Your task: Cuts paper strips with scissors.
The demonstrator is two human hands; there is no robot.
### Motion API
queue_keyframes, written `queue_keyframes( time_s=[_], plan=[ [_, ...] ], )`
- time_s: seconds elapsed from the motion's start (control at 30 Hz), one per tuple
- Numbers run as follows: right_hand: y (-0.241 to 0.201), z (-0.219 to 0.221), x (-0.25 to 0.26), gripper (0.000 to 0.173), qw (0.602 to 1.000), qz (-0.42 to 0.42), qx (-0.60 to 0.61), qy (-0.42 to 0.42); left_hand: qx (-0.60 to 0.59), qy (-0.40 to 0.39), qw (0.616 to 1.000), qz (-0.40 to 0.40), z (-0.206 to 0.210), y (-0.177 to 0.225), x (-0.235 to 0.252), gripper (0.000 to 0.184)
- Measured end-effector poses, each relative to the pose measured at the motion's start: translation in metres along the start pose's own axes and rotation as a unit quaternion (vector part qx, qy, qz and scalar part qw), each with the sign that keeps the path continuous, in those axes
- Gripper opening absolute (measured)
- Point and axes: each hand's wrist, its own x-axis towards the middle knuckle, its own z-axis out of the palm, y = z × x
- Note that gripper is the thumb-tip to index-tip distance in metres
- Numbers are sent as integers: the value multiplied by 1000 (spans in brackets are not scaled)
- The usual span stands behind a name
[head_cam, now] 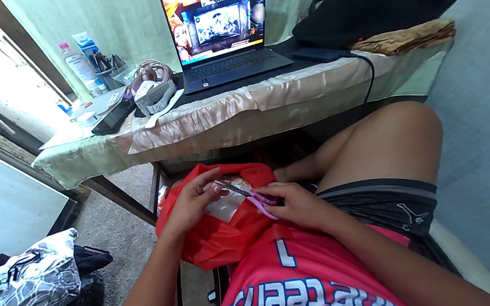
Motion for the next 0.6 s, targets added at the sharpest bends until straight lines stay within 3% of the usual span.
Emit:
queue_keyframes(
  time_s=[0.17, 0.43, 0.6],
  plan=[
    [0, 1, 1, 35, 1000, 18, 2, 9, -3, 2, 1000, -4, 0, 1, -1, 46],
    [1, 1, 0, 43, 1000, -8, 1, 4, 1, -3, 1000, 3, 0, 0, 0, 45],
    [0, 0, 0, 36, 1000, 2, 1, 8, -3, -5, 1000, -1, 0, 0, 0, 46]
  ],
)
